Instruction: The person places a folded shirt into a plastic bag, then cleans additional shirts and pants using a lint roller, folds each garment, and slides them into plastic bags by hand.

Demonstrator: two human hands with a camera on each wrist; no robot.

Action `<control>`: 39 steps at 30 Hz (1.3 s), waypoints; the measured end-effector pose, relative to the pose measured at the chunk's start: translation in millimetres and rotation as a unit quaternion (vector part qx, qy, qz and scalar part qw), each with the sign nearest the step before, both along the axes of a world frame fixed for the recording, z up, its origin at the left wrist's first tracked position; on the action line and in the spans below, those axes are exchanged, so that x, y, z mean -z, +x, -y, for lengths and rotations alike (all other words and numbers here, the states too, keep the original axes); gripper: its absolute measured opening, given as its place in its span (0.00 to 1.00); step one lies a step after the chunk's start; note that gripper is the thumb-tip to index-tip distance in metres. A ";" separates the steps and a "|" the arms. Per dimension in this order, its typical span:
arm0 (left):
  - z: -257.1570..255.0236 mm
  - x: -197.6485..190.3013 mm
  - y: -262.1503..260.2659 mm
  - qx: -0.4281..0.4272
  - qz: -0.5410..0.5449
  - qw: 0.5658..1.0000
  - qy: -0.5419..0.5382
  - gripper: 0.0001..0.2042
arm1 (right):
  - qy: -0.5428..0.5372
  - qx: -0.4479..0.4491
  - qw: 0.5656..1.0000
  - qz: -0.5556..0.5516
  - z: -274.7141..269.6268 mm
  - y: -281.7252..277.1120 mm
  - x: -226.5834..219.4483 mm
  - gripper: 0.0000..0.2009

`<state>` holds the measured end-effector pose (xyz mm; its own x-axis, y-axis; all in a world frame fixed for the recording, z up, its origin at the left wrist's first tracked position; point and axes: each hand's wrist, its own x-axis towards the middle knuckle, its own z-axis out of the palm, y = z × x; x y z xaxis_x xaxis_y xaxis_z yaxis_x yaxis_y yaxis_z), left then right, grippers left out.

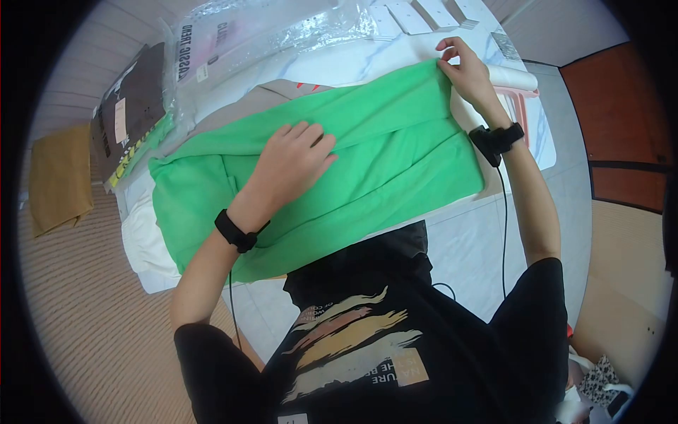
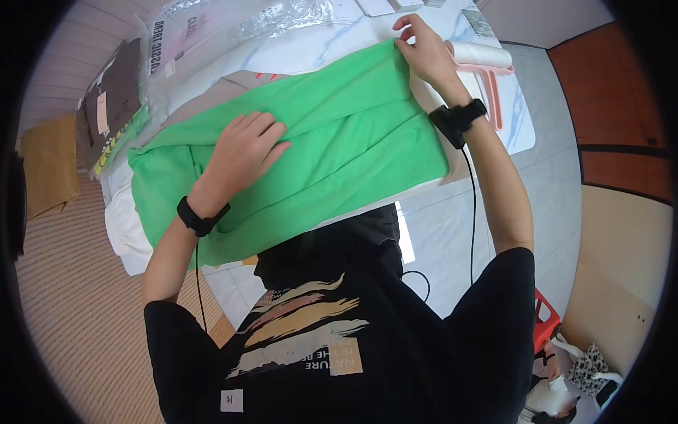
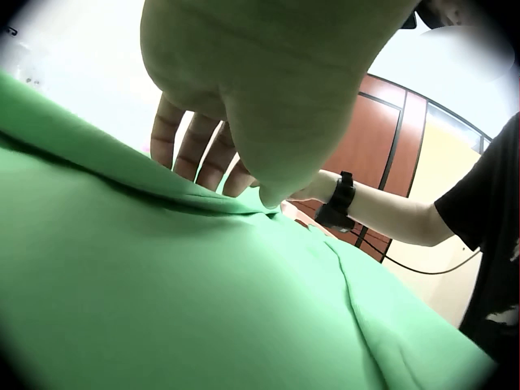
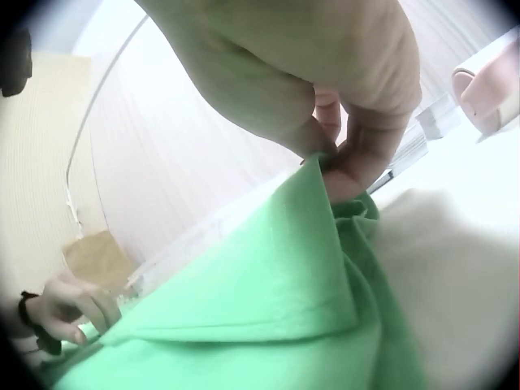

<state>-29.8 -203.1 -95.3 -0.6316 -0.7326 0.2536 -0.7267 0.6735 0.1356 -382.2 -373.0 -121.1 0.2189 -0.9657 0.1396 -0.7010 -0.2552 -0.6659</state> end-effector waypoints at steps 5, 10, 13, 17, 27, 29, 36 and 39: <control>-9.0 1.1 23.1 -0.113 0.045 0.991 -0.062 0.13 | -0.214 -0.194 0.952 -0.101 -70.5 19.4 -41.3 0.24; -3.2 11.0 43.3 -0.181 0.084 0.976 -0.086 0.15 | -0.177 -0.325 0.909 -0.189 -111.5 76.2 -48.3 0.26; 3.7 19.2 31.7 -0.151 0.041 0.987 -0.029 0.16 | -0.287 -0.304 0.880 -0.225 -111.2 104.9 -30.5 0.20; 13.7 11.0 46.6 -0.131 0.009 0.988 -0.086 0.18 | -0.308 -0.301 0.861 -0.270 -109.8 119.2 -27.6 0.18; -5.5 -26.3 205.5 -0.215 0.024 0.975 0.049 0.13 | -0.329 -0.229 0.873 -0.277 -82.6 78.3 -21.0 0.15; -0.5 -20.8 233.5 -0.245 -0.020 0.965 0.094 0.13 | -0.285 -0.200 0.898 -0.270 -71.3 63.8 -20.9 0.15; 24.9 -27.4 223.0 -0.286 -0.103 0.937 0.170 0.13 | -0.270 -0.227 0.884 -0.307 -70.6 42.1 -27.3 0.14; 34.4 -33.4 210.9 -0.250 -0.045 0.949 0.186 0.11 | -0.281 -0.233 0.877 -0.312 -71.4 36.2 -31.2 0.14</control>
